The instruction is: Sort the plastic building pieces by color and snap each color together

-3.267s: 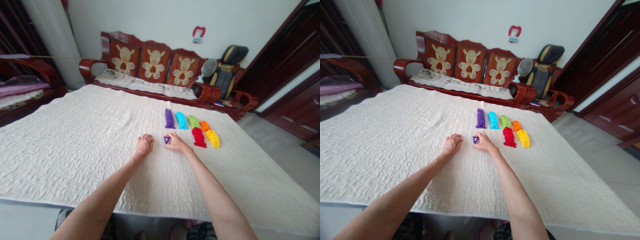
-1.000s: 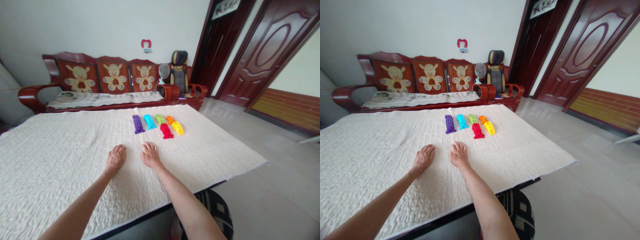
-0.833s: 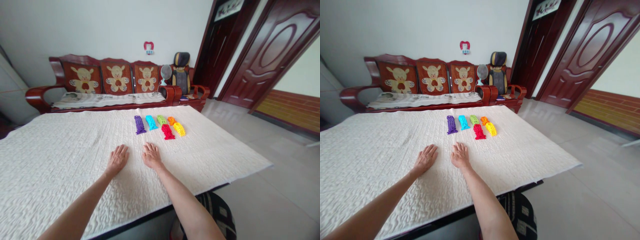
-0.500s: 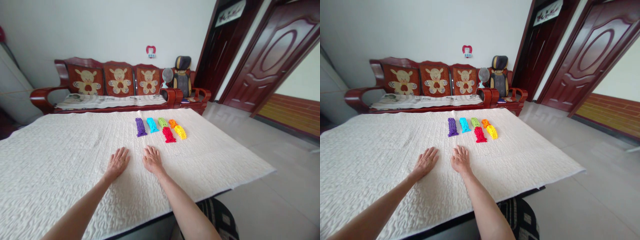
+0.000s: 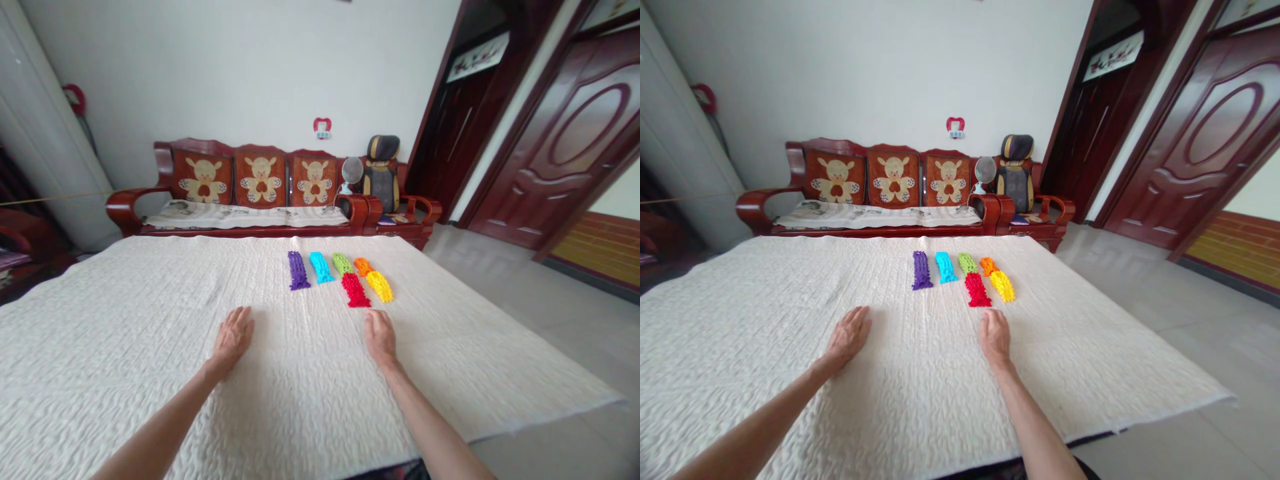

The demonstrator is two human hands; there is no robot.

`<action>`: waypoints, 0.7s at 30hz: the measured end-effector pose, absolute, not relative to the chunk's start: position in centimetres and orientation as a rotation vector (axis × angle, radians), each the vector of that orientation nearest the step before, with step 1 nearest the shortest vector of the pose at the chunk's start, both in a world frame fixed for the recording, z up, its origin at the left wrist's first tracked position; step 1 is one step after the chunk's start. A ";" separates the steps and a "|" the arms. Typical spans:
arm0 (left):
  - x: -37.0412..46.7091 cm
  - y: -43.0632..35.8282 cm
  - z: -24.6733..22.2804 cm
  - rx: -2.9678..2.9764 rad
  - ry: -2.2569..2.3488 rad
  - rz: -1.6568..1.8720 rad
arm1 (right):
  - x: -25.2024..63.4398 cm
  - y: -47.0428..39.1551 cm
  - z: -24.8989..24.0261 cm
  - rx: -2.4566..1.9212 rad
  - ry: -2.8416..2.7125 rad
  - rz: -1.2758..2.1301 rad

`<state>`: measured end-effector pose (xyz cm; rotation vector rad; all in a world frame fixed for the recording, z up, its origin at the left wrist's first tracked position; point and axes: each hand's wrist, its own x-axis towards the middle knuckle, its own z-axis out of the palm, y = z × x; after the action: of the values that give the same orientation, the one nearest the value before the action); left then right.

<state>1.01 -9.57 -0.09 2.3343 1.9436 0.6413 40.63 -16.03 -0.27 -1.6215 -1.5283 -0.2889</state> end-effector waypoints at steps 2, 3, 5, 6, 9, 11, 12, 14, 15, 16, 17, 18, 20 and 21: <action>-1.8 -8.7 0.7 2.264 2.084 0.580 | 45.2 -16.2 0.4 -1.765 -1.369 -0.403; -3.3 -8.3 1.0 2.232 2.156 0.529 | 47.4 -16.2 0.9 -1.868 -1.302 -0.431; -6.5 -7.6 1.6 2.148 2.278 0.421 | 51.5 -16.5 1.8 -2.126 -1.217 -0.420; -7.9 -7.4 1.8 2.064 2.355 0.400 | 53.2 -16.6 2.2 -2.255 -1.196 -0.387; -10.9 -6.9 1.9 1.899 2.440 0.373 | 57.2 -17.0 2.9 -2.558 -1.155 -0.188; -11.6 -6.7 1.8 1.852 2.450 0.377 | 59.0 -17.3 2.8 -2.661 -1.134 -0.060; -11.7 -6.5 1.7 1.838 2.454 0.376 | 59.7 -17.3 2.6 -2.690 -1.120 -0.011; -11.6 -6.1 1.7 1.811 2.465 0.360 | 61.0 -17.3 2.0 -2.704 -1.117 0.031; -11.5 -5.9 1.7 1.800 2.468 0.350 | 61.5 -17.2 1.7 -2.698 -1.124 0.029; -11.4 -5.7 1.8 1.792 2.467 0.341 | 61.9 -17.1 1.4 -2.689 -1.135 0.022; -11.4 -5.5 1.8 1.788 2.464 0.335 | 62.4 -17.1 1.2 -2.681 -1.147 0.018; -11.4 -5.3 1.8 1.784 2.463 0.335 | 62.7 -17.0 1.0 -2.673 -1.156 0.015; -11.6 -5.0 1.6 1.790 2.461 0.345 | 63.2 -17.0 0.8 -2.668 -1.162 0.014; -11.7 -4.9 1.5 1.794 2.461 0.350 | 63.3 -17.1 0.7 -2.671 -1.167 0.012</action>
<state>-11.72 -4.87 1.51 1.7938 2.4606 0.3504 63.31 -17.12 0.73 -2.6711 -1.1670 0.0124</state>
